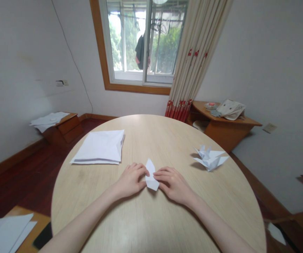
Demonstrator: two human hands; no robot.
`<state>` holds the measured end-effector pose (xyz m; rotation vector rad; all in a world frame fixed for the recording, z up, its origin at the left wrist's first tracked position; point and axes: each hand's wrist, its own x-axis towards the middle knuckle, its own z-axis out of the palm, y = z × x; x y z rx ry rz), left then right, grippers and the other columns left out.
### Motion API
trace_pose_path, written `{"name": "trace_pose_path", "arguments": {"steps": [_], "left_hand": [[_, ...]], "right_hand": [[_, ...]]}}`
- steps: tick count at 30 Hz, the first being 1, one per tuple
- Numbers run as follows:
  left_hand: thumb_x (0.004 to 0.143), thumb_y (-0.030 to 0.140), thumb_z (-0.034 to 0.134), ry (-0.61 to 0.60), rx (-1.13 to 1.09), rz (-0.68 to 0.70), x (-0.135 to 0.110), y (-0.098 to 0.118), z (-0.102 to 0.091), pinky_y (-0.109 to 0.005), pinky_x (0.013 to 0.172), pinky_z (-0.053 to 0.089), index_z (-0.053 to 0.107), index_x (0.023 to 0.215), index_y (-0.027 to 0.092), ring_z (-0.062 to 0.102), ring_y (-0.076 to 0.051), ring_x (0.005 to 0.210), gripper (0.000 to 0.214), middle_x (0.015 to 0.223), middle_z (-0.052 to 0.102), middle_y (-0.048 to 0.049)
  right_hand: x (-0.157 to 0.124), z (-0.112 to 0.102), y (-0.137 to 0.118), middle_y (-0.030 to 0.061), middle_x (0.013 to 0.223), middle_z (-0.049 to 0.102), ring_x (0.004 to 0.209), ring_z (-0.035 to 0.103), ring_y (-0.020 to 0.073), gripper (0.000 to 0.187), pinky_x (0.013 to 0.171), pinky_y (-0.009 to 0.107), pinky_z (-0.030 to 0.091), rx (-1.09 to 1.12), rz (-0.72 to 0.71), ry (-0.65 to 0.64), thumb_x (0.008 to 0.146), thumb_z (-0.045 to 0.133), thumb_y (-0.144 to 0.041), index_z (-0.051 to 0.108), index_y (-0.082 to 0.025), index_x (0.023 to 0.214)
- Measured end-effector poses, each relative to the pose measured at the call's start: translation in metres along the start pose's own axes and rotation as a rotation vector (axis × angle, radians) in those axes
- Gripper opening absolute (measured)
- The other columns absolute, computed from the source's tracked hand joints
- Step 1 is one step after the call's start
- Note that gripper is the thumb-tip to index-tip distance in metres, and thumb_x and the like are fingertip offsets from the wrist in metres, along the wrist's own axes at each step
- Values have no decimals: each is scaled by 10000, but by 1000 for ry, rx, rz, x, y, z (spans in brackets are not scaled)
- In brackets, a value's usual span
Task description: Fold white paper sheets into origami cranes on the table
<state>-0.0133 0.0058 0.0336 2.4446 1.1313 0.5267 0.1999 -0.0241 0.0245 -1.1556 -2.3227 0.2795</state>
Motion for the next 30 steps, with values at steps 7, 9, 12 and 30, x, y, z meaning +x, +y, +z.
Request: {"name": "trace_pose_path", "arguments": {"steps": [7,9,12,30], "left_hand": [[888,320,540,-9,-30,-21,0,7,-2,-339,823,365,644,917,213,535,-228,984,152,1010,647,-30],[894,328,534,-3,-36,-47,1,9,-1,-337,807,376,636,921,197,547,-230,963,168,987,654,-43],[880,301,558,28,-86,-113,1,10,0,-339,816,393,607,1036,182,571,-227,942,202,989,662,-60],[785,159,658,114,-135,-130,5,1,17,-383,877,421,486,1232,172,566,-247,979,480,998,633,-62]], "right_hand": [[2,-4,-4,26,919,729,961,592,212,210,886,389,459,62,7,2,926,501,-241,711,-237,905],[2,-4,-4,46,894,710,932,599,212,215,857,382,467,67,33,3,930,486,-247,690,-220,866],[1,-1,-2,67,951,676,914,616,202,124,823,360,483,109,134,33,907,510,-227,624,-198,945],[-1,17,7,123,1203,583,1126,543,247,489,968,466,429,157,179,71,875,524,-204,370,-212,1339]]}}
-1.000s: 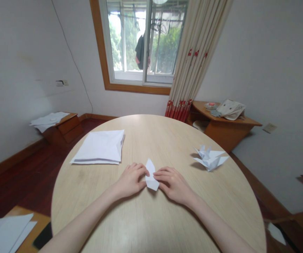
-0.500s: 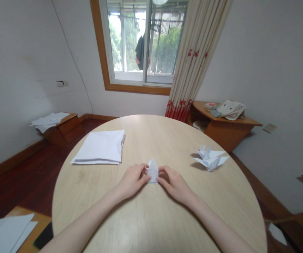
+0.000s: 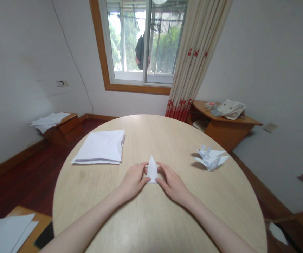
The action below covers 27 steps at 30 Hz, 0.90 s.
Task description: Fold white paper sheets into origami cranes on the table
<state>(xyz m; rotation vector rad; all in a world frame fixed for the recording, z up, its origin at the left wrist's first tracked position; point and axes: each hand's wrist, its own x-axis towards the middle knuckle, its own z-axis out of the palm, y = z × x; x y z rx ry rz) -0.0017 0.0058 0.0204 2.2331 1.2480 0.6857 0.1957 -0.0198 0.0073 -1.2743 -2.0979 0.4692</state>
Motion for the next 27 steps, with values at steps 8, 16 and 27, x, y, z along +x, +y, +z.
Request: {"name": "trace_pose_path", "arguments": {"steps": [8,16,27], "left_hand": [[808,214,654,63,91,55,-1,-5,2,-398,914,408,453,1294,215,498,-253,1064,526,1146,567,-77],[882,254,577,10,277,112,-3,-4,2,-434,964,383,534,1287,265,439,-272,1158,407,1357,513,-60],[962,305,409,-50,333,128,-7,-2,6,-486,996,319,527,1306,231,414,-313,1249,371,1400,495,-64]], "right_hand": [[1,1,4,120,1326,524,1215,471,254,474,1022,494,394,-114,-70,-37,924,466,-233,393,-235,1392],[-1,8,10,119,1432,445,1305,398,244,476,1064,499,355,-229,-79,-108,960,388,-256,356,-204,1433],[-2,10,6,105,1441,442,1303,392,270,461,1051,516,351,-342,-64,-121,966,328,-249,394,-183,1417]]}}
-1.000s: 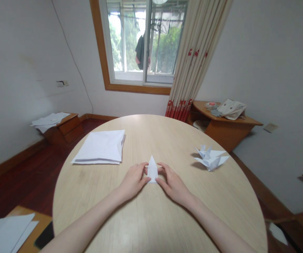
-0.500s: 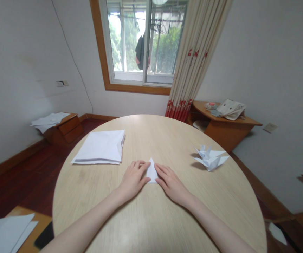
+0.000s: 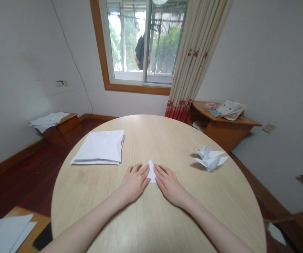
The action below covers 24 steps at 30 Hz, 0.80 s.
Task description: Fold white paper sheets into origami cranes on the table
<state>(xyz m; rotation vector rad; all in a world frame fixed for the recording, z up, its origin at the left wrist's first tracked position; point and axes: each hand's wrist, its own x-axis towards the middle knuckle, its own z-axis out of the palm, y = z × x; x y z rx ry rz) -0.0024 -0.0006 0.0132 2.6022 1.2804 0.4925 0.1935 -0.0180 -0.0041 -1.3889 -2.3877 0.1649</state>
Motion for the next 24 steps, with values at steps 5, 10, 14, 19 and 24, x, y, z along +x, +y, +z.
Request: {"name": "trace_pose_path", "arguments": {"steps": [5,10,14,19,24], "left_hand": [[939,366,477,-44,36,38,0,-2,-4,-494,1009,285,483,1344,229,398,-320,1265,428,1409,483,-72],[938,385,496,-51,103,117,1,-6,-6,-480,993,265,482,1331,227,425,-303,1226,423,1404,489,-69],[949,404,477,-26,169,171,3,-7,-6,-466,980,259,501,1302,204,459,-289,1184,407,1371,524,-80],[965,446,418,46,225,201,5,-10,-4,-428,958,278,533,1260,207,515,-249,1131,397,1308,581,-80],[989,443,350,91,239,205,6,-9,-6,-404,917,304,595,1179,182,569,-224,1057,404,1225,640,-75]], "right_hand": [[0,-2,-2,102,1446,436,1303,385,281,453,1056,514,339,-27,24,-16,967,336,-265,420,-172,1402],[0,-3,-2,102,1440,443,1293,391,276,448,1058,517,330,-10,30,-16,967,339,-264,424,-177,1398],[0,-2,-2,100,1431,454,1284,397,269,439,1058,504,335,28,40,2,961,359,-259,432,-183,1387],[1,-2,-3,127,1338,527,1227,436,268,399,1034,485,362,74,99,99,949,399,-275,457,-160,1327],[2,-5,-4,112,1062,593,1020,518,257,183,900,449,443,127,164,214,937,436,-288,559,-180,1019]]}}
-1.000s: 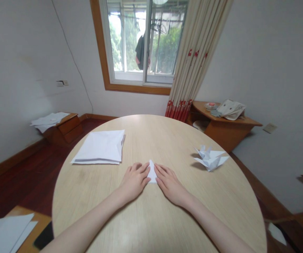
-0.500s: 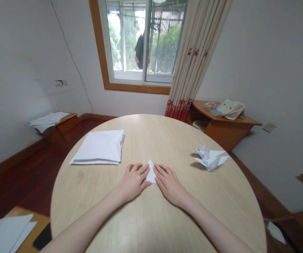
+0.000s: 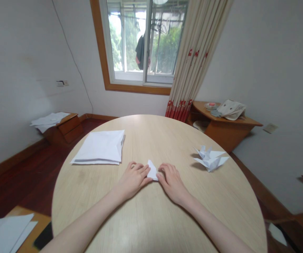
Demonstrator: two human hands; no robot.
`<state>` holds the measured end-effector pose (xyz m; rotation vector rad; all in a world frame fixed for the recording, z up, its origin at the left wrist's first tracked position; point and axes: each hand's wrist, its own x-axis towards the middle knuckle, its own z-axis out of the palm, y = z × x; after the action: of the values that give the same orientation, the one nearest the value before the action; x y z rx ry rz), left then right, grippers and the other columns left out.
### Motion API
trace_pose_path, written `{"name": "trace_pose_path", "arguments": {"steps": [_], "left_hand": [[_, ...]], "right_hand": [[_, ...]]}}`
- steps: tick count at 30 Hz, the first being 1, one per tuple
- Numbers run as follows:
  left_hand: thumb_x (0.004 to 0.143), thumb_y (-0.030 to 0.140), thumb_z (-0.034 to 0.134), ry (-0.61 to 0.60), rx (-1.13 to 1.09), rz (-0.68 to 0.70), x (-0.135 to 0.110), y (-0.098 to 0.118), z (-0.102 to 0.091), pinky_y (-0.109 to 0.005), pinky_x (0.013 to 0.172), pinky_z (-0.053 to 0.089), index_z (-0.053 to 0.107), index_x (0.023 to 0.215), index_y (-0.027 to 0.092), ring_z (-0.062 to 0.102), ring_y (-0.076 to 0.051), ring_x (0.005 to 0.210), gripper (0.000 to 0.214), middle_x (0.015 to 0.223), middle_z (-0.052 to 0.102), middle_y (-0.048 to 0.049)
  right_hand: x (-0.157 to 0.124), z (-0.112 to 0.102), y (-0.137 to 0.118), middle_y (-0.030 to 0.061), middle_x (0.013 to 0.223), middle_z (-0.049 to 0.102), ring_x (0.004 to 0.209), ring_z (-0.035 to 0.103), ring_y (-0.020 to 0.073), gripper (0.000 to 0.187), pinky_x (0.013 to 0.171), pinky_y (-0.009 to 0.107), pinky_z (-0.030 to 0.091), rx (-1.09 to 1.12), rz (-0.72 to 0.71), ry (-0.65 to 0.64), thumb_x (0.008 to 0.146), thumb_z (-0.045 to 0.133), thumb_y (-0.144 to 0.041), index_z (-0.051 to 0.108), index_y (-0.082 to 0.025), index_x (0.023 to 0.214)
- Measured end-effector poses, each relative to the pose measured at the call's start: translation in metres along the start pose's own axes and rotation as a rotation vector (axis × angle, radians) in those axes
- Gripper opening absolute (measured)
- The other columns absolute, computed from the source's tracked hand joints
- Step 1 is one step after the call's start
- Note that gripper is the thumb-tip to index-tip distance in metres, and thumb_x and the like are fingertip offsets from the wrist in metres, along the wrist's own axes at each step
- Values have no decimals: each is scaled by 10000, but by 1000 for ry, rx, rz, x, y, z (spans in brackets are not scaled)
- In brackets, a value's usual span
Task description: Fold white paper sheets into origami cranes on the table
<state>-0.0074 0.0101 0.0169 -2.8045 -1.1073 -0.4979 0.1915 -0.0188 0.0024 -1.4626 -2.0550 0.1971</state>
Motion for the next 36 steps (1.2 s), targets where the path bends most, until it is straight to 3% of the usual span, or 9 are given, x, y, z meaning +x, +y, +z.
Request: {"name": "trace_pose_path", "arguments": {"steps": [5,12,20,25,30,33,36], "left_hand": [[1004,408,328,9,-15,-1,1,1,-4,-391,889,310,615,1149,182,587,-218,1016,393,1192,661,-66],[981,413,398,19,23,-6,0,1,0,-378,878,323,597,1165,185,584,-225,1015,354,1221,647,-52],[964,391,445,70,28,-43,0,3,0,-403,923,342,443,1348,192,531,-266,1143,432,1349,540,-112],[929,351,504,84,-342,-253,0,6,0,-419,942,377,375,1404,166,539,-267,1111,526,1208,622,-131],[864,358,553,148,-1027,-456,2,7,6,-354,880,425,442,1355,144,598,-219,951,547,1071,648,-106],[765,412,663,167,-1352,-510,4,7,7,-286,729,442,546,1214,134,591,-166,755,541,861,643,-46],[675,392,742,187,-1466,-577,7,8,4,-245,649,415,613,967,128,550,-125,655,414,745,604,-9]], "right_hand": [[0,-1,-1,88,965,553,950,499,243,263,862,443,439,57,7,-5,956,415,-316,549,-200,762],[2,-1,1,54,927,543,961,495,229,271,896,428,407,279,70,-49,929,473,-361,563,-216,718],[4,-1,3,42,889,543,934,501,222,256,874,402,403,461,145,-7,870,531,-412,569,-216,708],[4,-3,-2,44,911,544,954,496,226,236,899,404,390,493,137,34,854,543,-418,580,-223,727],[4,-6,-5,45,916,540,960,496,222,225,903,393,387,519,95,51,862,533,-410,574,-227,738],[4,-6,-5,46,912,544,951,502,220,232,897,393,395,515,81,70,866,527,-409,564,-226,728],[4,-5,-4,49,909,558,950,512,221,238,889,393,407,484,69,87,869,529,-410,571,-224,727]]}}
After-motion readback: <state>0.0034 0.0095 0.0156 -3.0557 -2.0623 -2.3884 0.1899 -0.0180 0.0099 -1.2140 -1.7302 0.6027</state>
